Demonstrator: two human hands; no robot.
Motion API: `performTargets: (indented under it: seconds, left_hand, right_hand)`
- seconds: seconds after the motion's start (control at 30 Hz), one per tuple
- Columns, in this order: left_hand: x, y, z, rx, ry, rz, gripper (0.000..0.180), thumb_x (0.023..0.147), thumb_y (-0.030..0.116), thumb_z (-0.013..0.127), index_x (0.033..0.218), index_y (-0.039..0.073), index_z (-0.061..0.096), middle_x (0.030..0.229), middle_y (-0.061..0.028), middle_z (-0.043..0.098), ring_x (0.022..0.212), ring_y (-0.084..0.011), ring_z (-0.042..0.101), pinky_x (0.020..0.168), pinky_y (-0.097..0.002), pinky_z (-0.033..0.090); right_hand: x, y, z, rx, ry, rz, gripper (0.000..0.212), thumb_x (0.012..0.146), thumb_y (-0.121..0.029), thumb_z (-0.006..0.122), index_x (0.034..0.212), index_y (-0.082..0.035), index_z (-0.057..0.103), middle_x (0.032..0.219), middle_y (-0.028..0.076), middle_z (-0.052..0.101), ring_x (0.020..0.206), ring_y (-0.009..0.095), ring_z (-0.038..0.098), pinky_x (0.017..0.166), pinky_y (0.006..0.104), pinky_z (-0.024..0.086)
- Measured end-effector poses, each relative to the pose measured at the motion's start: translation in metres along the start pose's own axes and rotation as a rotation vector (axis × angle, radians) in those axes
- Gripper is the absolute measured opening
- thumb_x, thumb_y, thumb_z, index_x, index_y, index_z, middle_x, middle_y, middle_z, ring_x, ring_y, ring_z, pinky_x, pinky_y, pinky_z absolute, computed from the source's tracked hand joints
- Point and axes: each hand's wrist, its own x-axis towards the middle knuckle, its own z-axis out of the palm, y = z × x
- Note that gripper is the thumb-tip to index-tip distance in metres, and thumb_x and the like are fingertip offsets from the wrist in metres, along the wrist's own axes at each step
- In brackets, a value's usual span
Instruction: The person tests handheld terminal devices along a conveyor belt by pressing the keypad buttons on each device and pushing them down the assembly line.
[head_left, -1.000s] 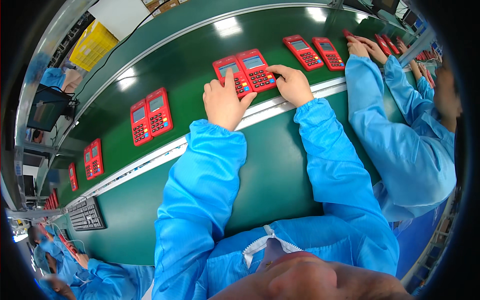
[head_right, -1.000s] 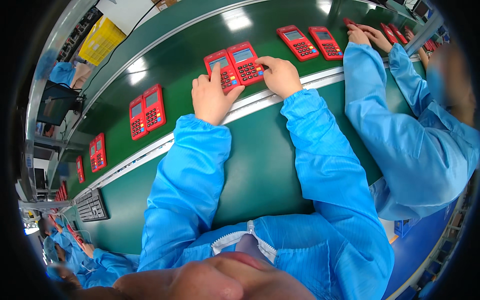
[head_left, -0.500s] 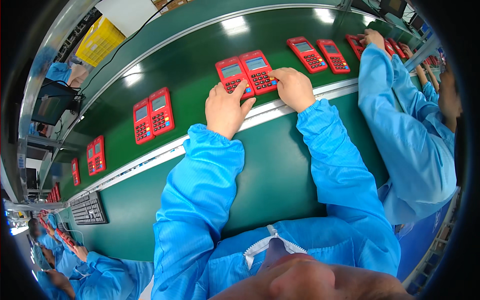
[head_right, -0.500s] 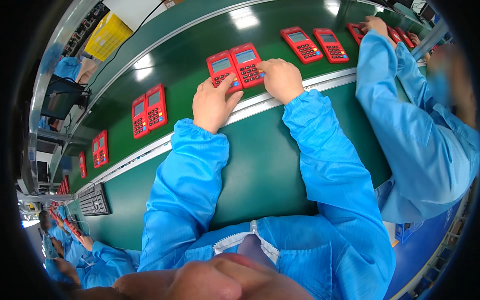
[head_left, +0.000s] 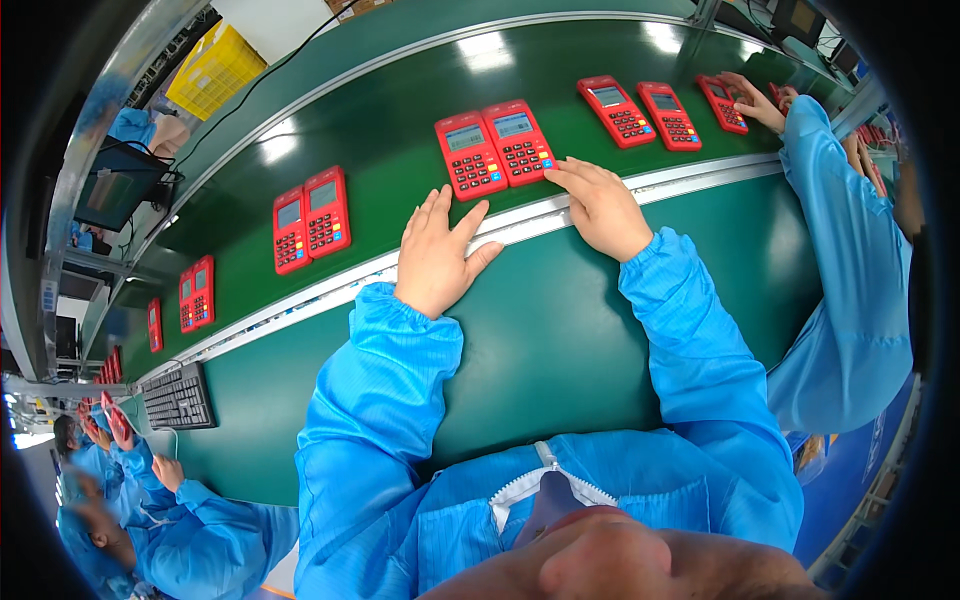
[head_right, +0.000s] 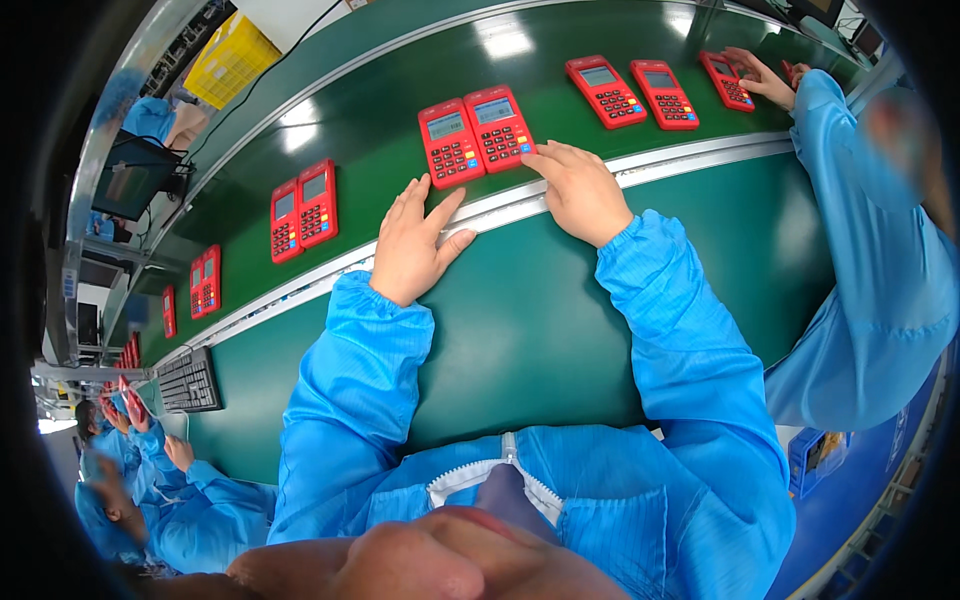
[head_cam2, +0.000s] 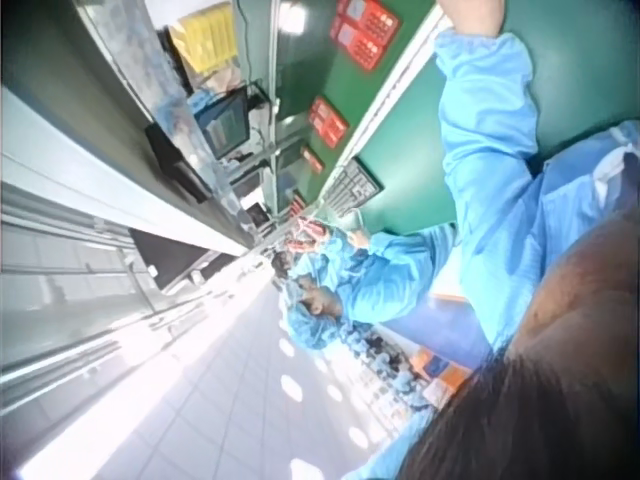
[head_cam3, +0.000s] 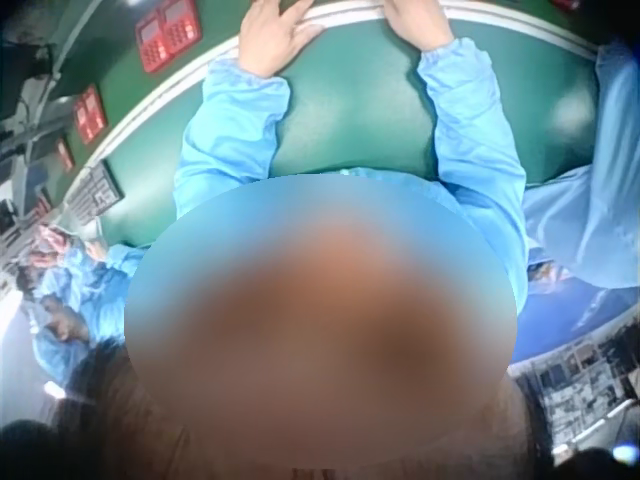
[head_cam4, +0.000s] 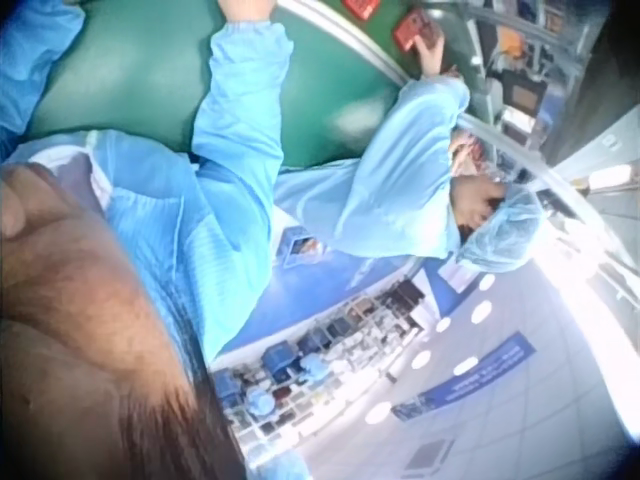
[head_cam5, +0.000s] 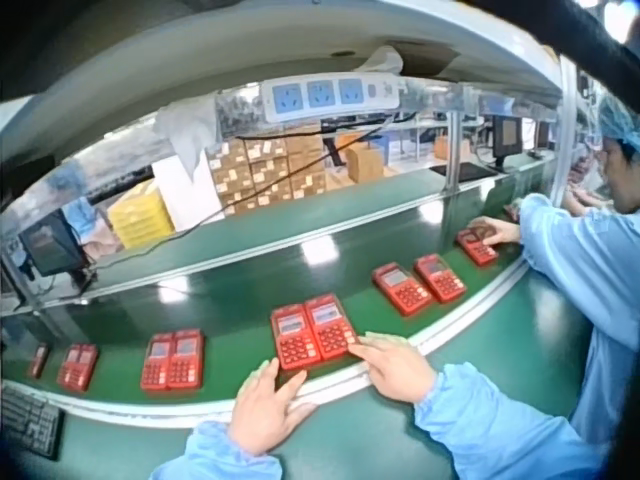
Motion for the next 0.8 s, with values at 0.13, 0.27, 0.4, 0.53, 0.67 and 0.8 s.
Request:
performTargets:
  seconds: [0.13,0.27,0.4,0.53,0.67,0.8]
  left_hand:
    - [0.002,0.005,-0.006,0.020,0.012,-0.021,0.059,0.094,0.049,0.070,0.144,0.018,0.060,0.147,-0.0309,0.050,0.137,-0.0479,0.048,0.113,-0.0538,0.041]
    - [0.000,0.005,-0.009,0.013,0.027,-0.055,0.056,0.093,0.050,0.071,0.133,0.011,0.062,0.145,-0.0306,0.051,0.135,-0.0487,0.049,0.112,-0.0550,0.041]
    - [-0.001,0.006,-0.009,0.004,0.051,-0.065,0.057,0.092,0.049,0.073,0.126,0.005,0.061,0.143,-0.0301,0.052,0.134,-0.0493,0.049,0.111,-0.0559,0.041]
    - [-0.004,0.008,-0.009,0.021,0.058,-0.090,0.059,0.090,0.047,0.075,0.124,0.001,0.059,0.141,-0.0304,0.052,0.133,-0.0496,0.050,0.110,-0.0558,0.042]
    - [-0.005,0.011,-0.010,0.003,0.026,-0.108,0.065,0.089,0.047,0.077,0.128,0.000,0.057,0.140,-0.0309,0.052,0.131,-0.0492,0.051,0.110,-0.0557,0.043]
    - [-0.005,0.017,-0.012,-0.016,0.104,-0.125,0.072,0.089,0.050,0.076,0.138,0.001,0.055,0.137,-0.0308,0.053,0.130,-0.0491,0.052,0.108,-0.0555,0.044]
  right_hand:
    - [0.004,-0.002,-0.002,-0.015,-0.002,-0.033,0.039,0.085,0.000,0.061,0.122,-0.009,0.070,0.124,0.015,0.070,0.126,0.035,0.062,0.105,0.0489,0.049]
    - [0.004,-0.003,-0.001,-0.029,-0.002,-0.069,0.034,0.085,0.000,0.061,0.117,-0.009,0.071,0.122,0.014,0.071,0.125,0.035,0.063,0.103,0.0481,0.050]
    - [0.013,-0.017,0.003,-0.031,0.053,-0.053,0.036,0.084,0.000,0.062,0.117,-0.010,0.071,0.118,0.013,0.070,0.118,0.034,0.065,0.097,0.0467,0.051]
    - [0.020,-0.038,0.003,-0.075,0.078,-0.008,0.040,0.081,0.000,0.064,0.118,-0.013,0.073,0.105,0.008,0.067,0.103,0.029,0.065,0.085,0.0445,0.052]
    - [0.022,-0.044,0.007,-0.136,0.066,0.017,0.042,0.079,-0.002,0.066,0.118,-0.015,0.073,0.098,0.007,0.064,0.097,0.028,0.064,0.079,0.0440,0.052]
    - [0.024,-0.053,0.013,-0.175,0.075,0.051,0.040,0.078,-0.002,0.067,0.116,-0.014,0.073,0.098,0.008,0.064,0.095,0.029,0.063,0.078,0.0440,0.051]
